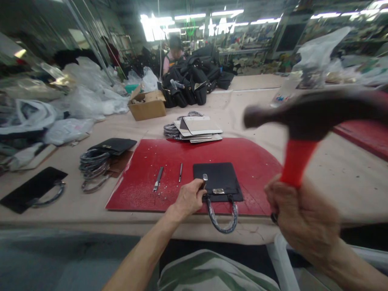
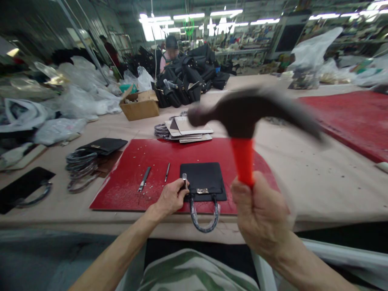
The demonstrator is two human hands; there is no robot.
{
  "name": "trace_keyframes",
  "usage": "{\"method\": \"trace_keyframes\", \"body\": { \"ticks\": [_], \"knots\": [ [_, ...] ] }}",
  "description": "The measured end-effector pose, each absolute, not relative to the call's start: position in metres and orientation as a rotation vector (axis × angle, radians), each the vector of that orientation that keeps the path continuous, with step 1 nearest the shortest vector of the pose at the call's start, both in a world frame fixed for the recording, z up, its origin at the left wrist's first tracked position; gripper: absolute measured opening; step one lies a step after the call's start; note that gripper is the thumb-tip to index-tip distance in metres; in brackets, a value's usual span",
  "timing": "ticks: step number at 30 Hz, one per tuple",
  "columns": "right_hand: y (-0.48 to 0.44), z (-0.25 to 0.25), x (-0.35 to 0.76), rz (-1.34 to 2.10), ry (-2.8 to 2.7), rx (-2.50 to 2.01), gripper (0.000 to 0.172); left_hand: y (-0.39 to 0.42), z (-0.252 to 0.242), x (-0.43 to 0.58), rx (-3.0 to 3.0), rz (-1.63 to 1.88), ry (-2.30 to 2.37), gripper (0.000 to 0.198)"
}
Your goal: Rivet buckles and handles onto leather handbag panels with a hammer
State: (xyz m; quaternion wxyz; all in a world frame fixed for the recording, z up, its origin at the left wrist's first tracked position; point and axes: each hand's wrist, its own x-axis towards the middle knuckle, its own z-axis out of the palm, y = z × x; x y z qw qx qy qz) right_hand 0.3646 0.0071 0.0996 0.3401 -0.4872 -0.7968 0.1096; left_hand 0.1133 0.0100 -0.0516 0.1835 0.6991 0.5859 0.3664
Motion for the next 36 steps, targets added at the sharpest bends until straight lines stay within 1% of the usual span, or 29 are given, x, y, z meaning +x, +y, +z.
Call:
{"method": "trace_keyframes", "body": {
  "ticks": [4,8,9,13,20,24,27,32,36],
  "knots": [
    [0.013,0.1,0.365,0.218,-2.453,-1.109,0.038,0.01,-0.055,0.112,1.973,1.026,1.636,0.016],
    [0.014,0.11,0.364,0.082,-2.129,-1.144,0.031,0.009,-0.057,0.111,1.989,1.06,1.633,0.016],
    [0.013,0.107,0.364,0.085,-2.143,-1.129,0.03,0.009,-0.058,0.111,1.996,1.056,1.631,0.016],
    [0.014,0.083,0.371,0.249,-2.514,-1.216,0.03,0.009,-0.06,0.109,2.001,1.032,1.623,0.015],
    [0.056,0.037,0.385,0.592,-2.224,-1.674,0.03,0.005,-0.064,0.106,1.965,1.076,1.597,0.019],
    [0.082,0.001,0.377,0.668,-2.201,-1.876,0.021,0.005,-0.062,0.105,1.978,1.067,1.588,0.022],
    [0.091,-0.017,0.368,0.702,-2.193,-1.945,0.017,0.005,-0.063,0.104,2.0,1.114,1.55,0.02],
    [0.094,-0.025,0.364,0.743,-2.187,-2.006,0.019,0.003,-0.066,0.099,1.985,1.219,1.528,0.012],
    [0.094,-0.027,0.365,0.72,-2.203,-2.03,0.021,0.003,-0.065,0.096,1.941,1.224,1.539,0.012]
  ]
}}
